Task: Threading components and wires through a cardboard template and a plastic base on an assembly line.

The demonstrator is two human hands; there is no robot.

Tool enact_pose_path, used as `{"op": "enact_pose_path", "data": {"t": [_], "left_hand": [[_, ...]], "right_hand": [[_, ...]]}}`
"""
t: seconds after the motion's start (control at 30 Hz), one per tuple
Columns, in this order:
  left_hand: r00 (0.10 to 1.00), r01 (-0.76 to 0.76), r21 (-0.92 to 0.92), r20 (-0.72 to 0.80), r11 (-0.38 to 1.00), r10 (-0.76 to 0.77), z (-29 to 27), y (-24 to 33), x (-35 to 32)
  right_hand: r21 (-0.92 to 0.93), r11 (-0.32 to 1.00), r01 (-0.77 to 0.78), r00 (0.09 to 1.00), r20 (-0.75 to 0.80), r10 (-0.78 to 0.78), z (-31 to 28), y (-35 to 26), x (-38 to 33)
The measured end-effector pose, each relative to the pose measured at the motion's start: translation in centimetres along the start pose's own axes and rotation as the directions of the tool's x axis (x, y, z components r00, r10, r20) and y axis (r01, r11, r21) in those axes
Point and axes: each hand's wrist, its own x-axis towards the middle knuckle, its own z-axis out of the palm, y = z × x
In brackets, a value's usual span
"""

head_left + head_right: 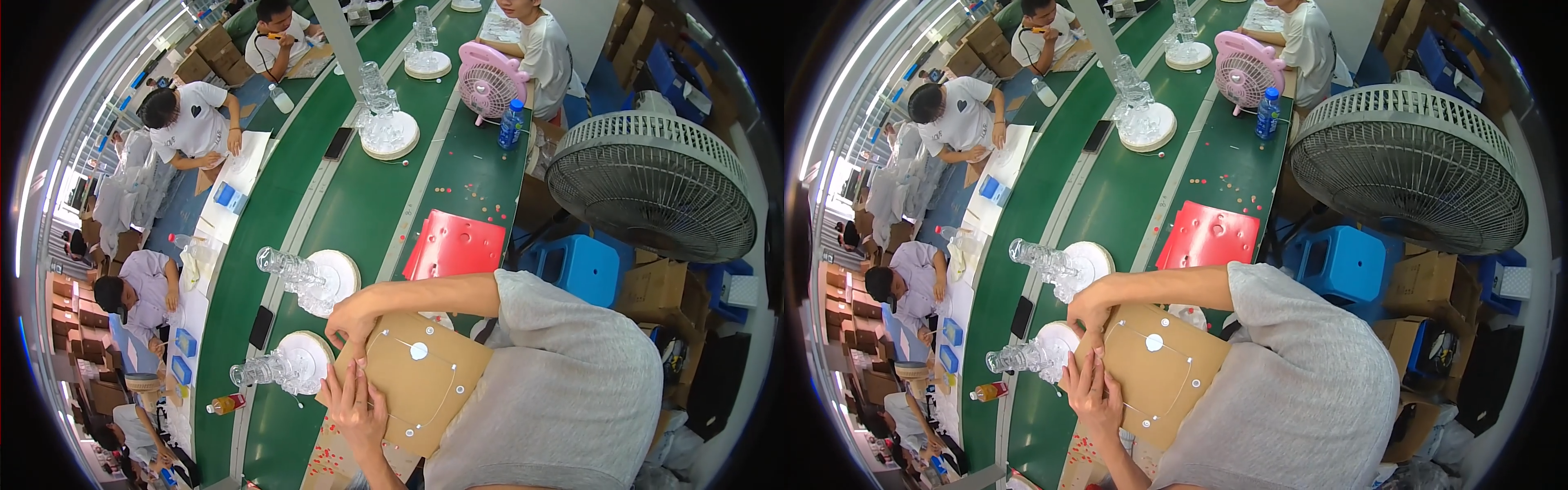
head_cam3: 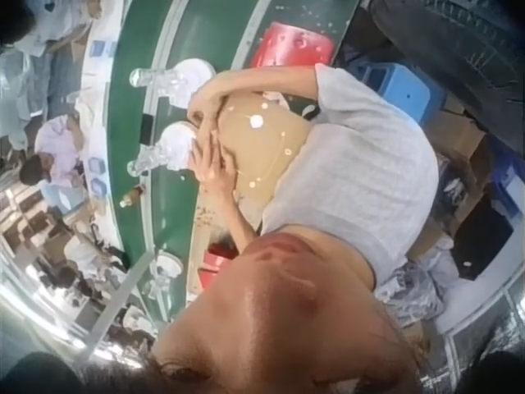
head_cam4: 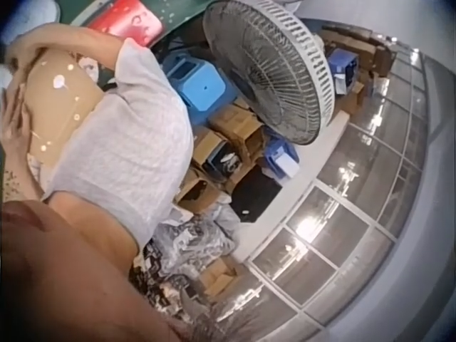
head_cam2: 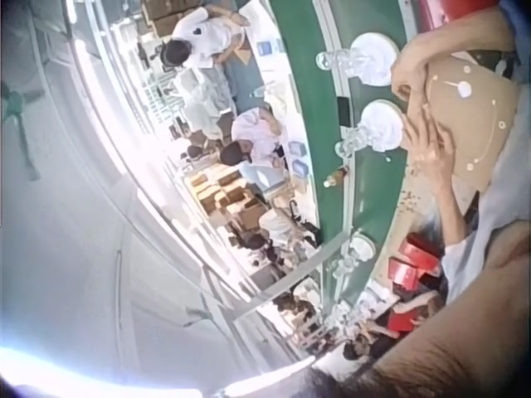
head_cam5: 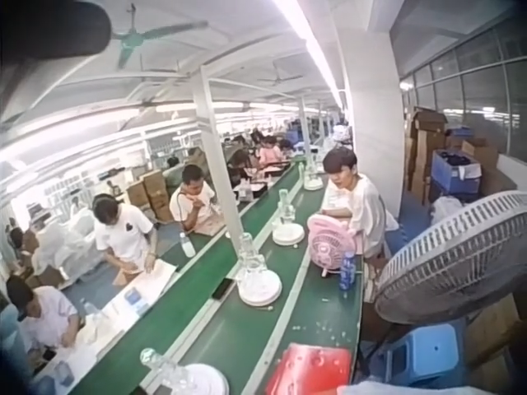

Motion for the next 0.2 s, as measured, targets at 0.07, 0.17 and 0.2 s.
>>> {"op": "enact_pose_path", "data": {"t": [0.07,0.17,0.2], "left_hand": [[1.000,0.020,0.021,0.002,1.000,-0.020,0.0,-0.2,-0.1],[0.998,0.054,0.057,0.019,0.997,-0.055,-0.1,0.4,0.1],[0.998,0.054,0.066,0.041,0.996,-0.056,-0.2,1.0,0.4]], "right_hand": [[-0.045,0.998,0.036,0.992,-0.122,-0.041,0.2,-0.4,-1.6],[0.223,0.922,0.315,0.838,-0.521,-0.160,0.1,5.0,-2.9],[0.448,0.791,0.416,0.798,-0.597,-0.082,-0.1,9.6,-2.7]]}}
